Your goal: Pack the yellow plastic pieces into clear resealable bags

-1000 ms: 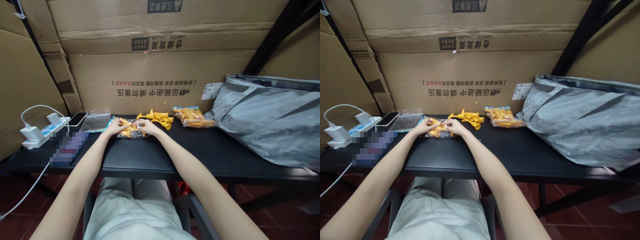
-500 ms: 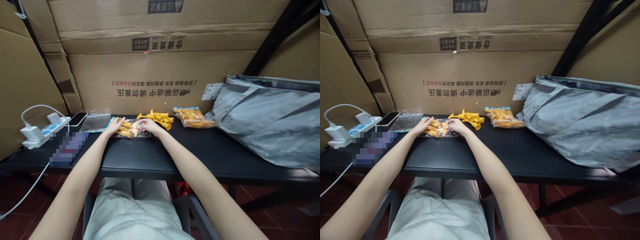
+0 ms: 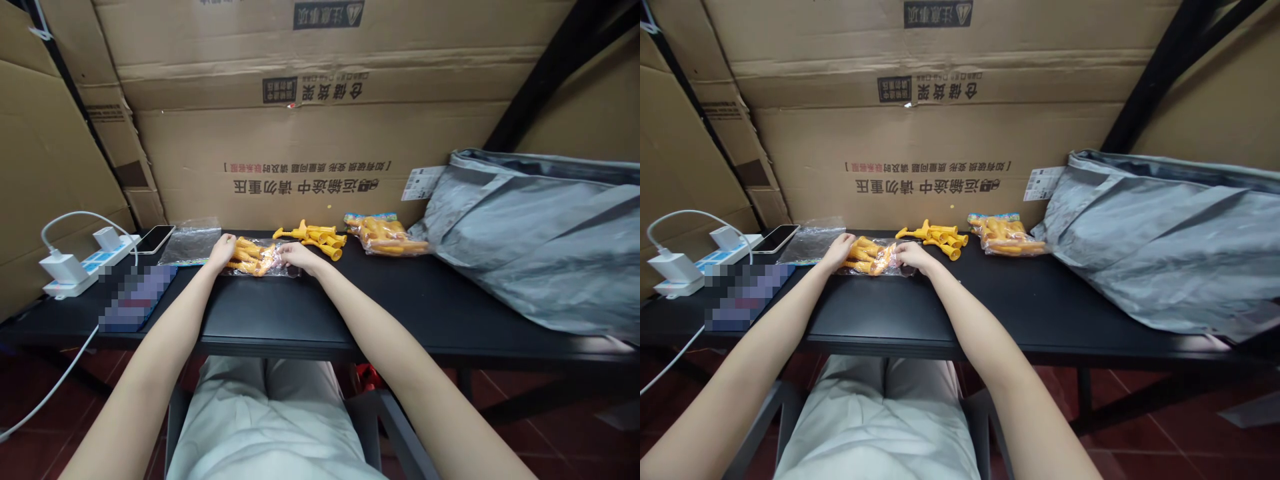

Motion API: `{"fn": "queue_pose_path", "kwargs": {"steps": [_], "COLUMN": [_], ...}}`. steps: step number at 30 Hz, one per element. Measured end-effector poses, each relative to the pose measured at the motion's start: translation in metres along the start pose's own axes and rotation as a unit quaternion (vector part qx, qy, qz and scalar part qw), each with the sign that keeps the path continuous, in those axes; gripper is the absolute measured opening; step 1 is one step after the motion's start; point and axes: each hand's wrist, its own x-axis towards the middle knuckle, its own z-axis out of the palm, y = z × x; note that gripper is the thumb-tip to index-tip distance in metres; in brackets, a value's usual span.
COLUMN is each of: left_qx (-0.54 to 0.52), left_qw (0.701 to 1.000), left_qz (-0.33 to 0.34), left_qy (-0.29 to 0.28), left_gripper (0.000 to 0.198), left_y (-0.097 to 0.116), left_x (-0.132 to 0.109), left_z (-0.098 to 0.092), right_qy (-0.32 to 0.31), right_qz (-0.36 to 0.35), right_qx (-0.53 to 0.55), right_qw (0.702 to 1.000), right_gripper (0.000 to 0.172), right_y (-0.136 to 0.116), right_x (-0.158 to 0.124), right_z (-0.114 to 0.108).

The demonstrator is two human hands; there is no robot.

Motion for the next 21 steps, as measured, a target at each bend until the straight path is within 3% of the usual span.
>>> {"fn": "queue_pose_path", "kwargs": {"steps": [7,10,13,17,19,21], "left_qx": [-0.009,0.011,0.035,0.079,0.097,0.107], "left_qw": [1.000,1.000,0.999,0.997,0.995,0.994], "left_qz": [-0.009,-0.009,-0.010,0.002,0.012,0.025], "left_qy": [-0.015,-0.017,-0.023,-0.020,-0.016,-0.014], "left_gripper": [0.030,0.029,0.030,0.030,0.031,0.032], "left_y": [-0.003,0.001,0.006,0.011,0.012,0.014], "left_x": [-0.001,-0.005,-0.009,-0.013,-0.014,-0.015], "left_z": [0.001,0.000,-0.001,0.000,0.001,0.001], "right_qy": [-0.018,0.004,0.105,0.309,0.358,0.362], "right_qz": [-0.010,-0.025,-0.044,-0.041,-0.038,-0.032], "right_qx": [0.018,-0.004,-0.023,-0.070,-0.133,-0.185], "right_qw": [1.000,1.000,0.993,0.948,0.924,0.913], "right_gripper": [0.013,0.012,0.017,0.027,0.026,0.027], "right_y": [0.004,0.004,0.008,0.021,0.027,0.031], "right_x": [0.002,0.004,0.013,0.023,0.023,0.021], "right_z": [-0.004,-0.010,-0.026,-0.059,-0.072,-0.079]}}
